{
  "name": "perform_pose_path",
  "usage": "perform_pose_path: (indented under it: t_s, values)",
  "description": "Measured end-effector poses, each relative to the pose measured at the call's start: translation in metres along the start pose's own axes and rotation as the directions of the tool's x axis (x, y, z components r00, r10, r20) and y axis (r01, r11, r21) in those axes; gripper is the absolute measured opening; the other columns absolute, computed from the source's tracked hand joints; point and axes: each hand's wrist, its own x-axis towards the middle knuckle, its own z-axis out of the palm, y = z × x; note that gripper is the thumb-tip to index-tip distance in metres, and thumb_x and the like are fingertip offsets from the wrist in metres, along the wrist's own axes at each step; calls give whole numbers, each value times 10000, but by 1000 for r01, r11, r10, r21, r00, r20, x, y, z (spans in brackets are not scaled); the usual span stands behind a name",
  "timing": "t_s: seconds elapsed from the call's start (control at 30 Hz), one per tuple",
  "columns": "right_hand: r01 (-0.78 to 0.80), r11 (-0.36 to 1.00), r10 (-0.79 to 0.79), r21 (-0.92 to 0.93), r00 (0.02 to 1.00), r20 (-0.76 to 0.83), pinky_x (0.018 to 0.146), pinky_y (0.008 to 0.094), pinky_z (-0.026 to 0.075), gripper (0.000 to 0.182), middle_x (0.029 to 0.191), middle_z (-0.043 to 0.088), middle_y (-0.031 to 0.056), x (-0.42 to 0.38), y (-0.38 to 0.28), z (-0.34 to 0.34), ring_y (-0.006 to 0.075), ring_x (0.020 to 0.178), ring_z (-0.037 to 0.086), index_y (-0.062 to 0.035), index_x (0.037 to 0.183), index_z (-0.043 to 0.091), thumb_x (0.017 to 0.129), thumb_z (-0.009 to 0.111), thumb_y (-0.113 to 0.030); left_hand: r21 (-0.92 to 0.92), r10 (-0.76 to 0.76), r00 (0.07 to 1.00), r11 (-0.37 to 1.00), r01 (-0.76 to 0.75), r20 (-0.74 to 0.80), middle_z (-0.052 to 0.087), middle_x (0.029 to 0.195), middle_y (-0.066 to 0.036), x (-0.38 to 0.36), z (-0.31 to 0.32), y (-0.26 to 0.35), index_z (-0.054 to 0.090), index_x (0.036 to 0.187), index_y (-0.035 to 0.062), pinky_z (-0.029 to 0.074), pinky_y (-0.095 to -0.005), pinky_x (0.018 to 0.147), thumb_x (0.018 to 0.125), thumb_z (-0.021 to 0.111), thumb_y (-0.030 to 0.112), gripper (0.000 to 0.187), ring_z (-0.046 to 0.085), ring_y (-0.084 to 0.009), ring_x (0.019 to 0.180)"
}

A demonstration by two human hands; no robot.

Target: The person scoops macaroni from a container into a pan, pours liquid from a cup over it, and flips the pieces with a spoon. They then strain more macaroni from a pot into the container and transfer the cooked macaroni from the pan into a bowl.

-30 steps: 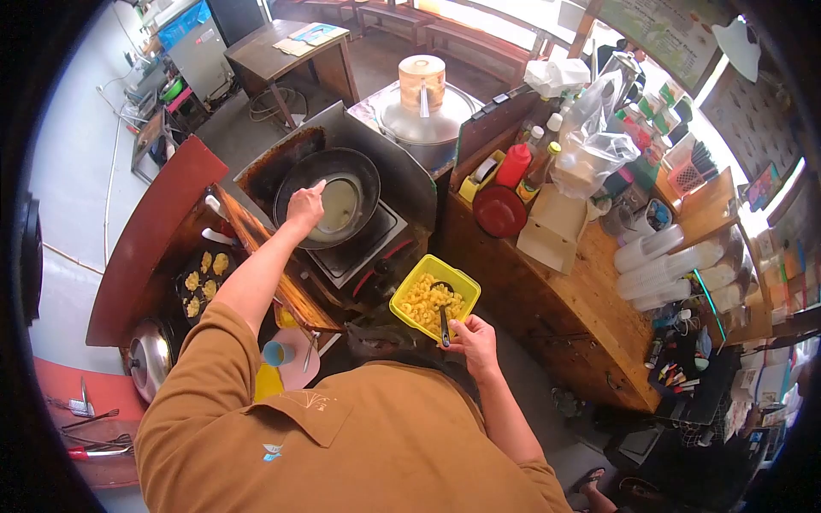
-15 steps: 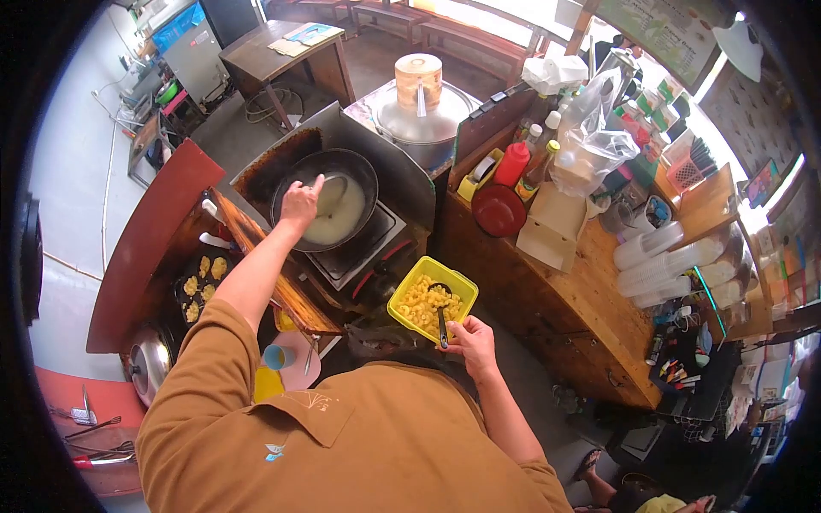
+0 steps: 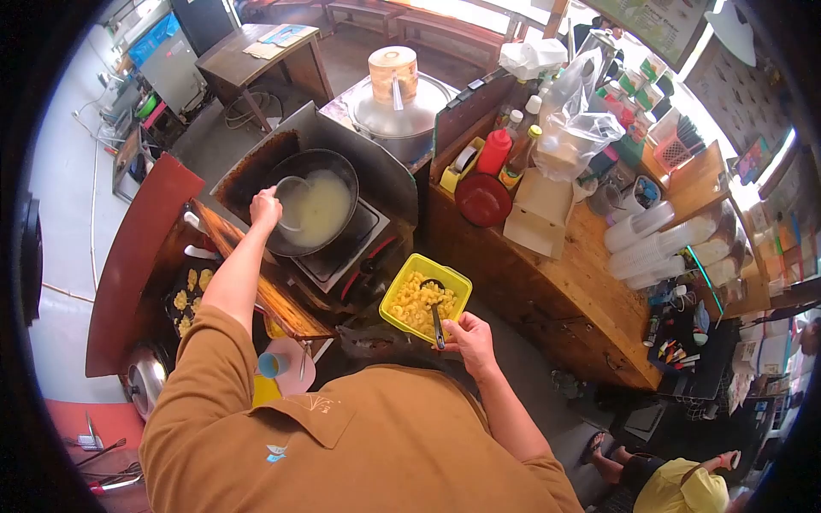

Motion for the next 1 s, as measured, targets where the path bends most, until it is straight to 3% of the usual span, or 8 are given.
perform_pose_path:
  t_s: [0.1,0.17,0.23,0.27,0.43,0.53,0.67,1.0]
  values:
    - [-1,1000,1,19,1000,-14,589,307,619,150,839,687,77,0,2,0,183,647,711,-29,887,591,940,694,-125,-88,-31,987,995,46,160,716,1101,-197,-24,2,11,706,1242,156,532,-477,946,850,589,121,411,670,-393,1078]
    - [-5,999,6,33,1000,-23,585,306,616,152,840,687,78,0,6,-1,183,647,711,-31,882,587,941,691,-124,-120,2,995,993,11,102,744,986,-188,-29,12,15,732,1203,145,580,-445,834,839,628,114,379,734,-333,920]
    - [-32,999,32,-7,999,-17,577,300,609,150,850,692,82,2,7,-4,181,643,709,-33,881,586,944,686,-125,-389,-91,951,898,206,294,745,807,-152,-30,13,25,747,1176,144,600,-385,666,842,642,92,354,739,-233,687]
    - [-35,999,35,-7,999,-18,577,300,609,150,850,692,82,4,8,-5,181,643,709,-33,881,586,944,686,-125,-451,-64,966,875,175,251,713,681,-112,-29,16,28,755,1165,147,573,-332,546,843,641,68,351,683,-161,536]
    - [-27,999,27,-31,1000,11,608,339,643,131,858,683,85,12,4,0,171,640,699,-33,875,588,942,677,-103,-439,-35,978,889,125,208,718,699,-122,-34,-4,44,748,1176,155,581,-355,602,852,648,103,344,702,-185,581]
    - [-17,999,18,-28,1000,14,604,338,642,133,853,684,84,17,4,4,168,637,698,-36,876,586,942,678,-106,-306,57,991,952,-19,118,726,880,-216,-25,8,34,709,1235,165,563,-429,823,847,653,169,392,730,-341,850]
    - [-25,999,26,-25,999,23,601,331,639,139,848,684,82,20,1,8,170,638,701,-38,876,583,942,681,-111,-275,133,991,953,-123,19,705,980,-249,-34,1,41,688,1264,164,549,-480,843,853,636,163,414,698,-408,917]
    - [-45,999,46,-30,998,32,561,294,605,167,818,676,75,40,-3,23,195,632,712,-42,858,568,949,684,-121,-238,180,982,953,-188,-55,702,938,-257,-60,-8,59,674,1274,137,546,-494,821,886,614,153,393,690,-427,904]
